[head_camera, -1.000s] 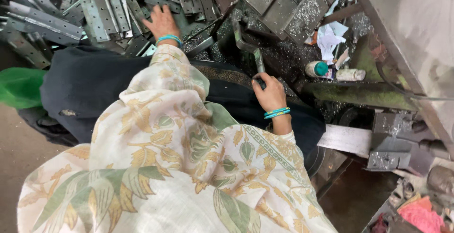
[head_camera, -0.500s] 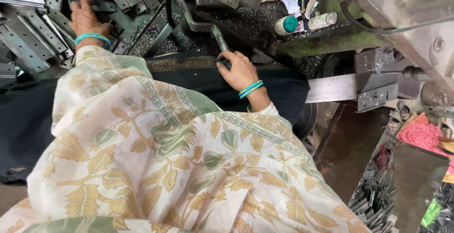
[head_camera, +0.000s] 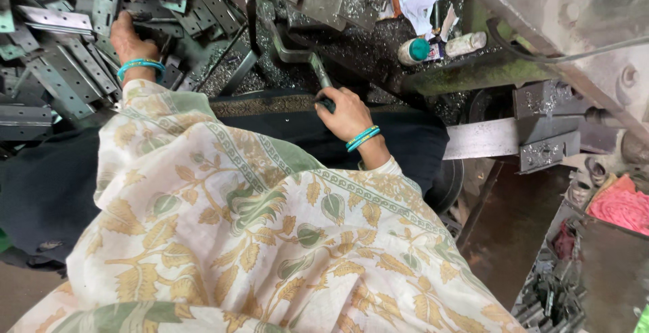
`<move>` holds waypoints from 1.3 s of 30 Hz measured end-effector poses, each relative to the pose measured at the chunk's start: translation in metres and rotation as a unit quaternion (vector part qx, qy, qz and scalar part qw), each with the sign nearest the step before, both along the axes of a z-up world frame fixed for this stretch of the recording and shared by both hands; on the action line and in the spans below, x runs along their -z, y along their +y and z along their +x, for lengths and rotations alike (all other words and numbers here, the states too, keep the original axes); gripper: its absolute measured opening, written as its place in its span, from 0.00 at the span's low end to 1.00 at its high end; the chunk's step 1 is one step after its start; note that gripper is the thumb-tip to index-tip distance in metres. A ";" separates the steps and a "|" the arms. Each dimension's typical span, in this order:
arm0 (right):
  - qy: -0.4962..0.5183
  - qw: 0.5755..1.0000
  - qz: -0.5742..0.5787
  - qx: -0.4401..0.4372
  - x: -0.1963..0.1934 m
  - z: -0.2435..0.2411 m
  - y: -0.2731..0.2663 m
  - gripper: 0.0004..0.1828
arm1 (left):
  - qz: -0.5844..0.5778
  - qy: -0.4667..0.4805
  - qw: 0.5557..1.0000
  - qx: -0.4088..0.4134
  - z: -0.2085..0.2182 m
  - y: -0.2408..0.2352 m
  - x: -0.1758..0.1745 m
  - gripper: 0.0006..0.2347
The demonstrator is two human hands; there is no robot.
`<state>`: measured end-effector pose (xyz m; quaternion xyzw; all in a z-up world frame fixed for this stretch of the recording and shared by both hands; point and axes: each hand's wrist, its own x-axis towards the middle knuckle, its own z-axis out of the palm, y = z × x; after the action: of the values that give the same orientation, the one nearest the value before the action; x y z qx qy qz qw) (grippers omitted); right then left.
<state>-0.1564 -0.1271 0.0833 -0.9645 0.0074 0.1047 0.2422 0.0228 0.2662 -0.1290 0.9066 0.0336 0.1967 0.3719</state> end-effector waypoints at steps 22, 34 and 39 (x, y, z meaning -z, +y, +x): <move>0.039 0.999 -0.027 0.014 0.003 0.001 -0.005 0.23 | -0.210 -0.020 0.970 0.124 0.066 -0.272 -0.142 0.25; 0.044 0.998 -0.045 0.001 0.004 0.004 -0.005 0.24 | 0.195 -0.051 0.960 0.193 -0.004 -0.267 -0.152 0.16; 0.052 0.997 -0.051 0.002 -0.020 0.015 -0.004 0.21 | 0.304 -0.036 0.933 0.188 -0.011 -0.280 -0.126 0.17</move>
<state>-0.1413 -0.1307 0.1033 -0.9689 0.0268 0.1537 0.1922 0.0116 -0.0140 -0.0030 0.9582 -0.2125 0.1565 0.1102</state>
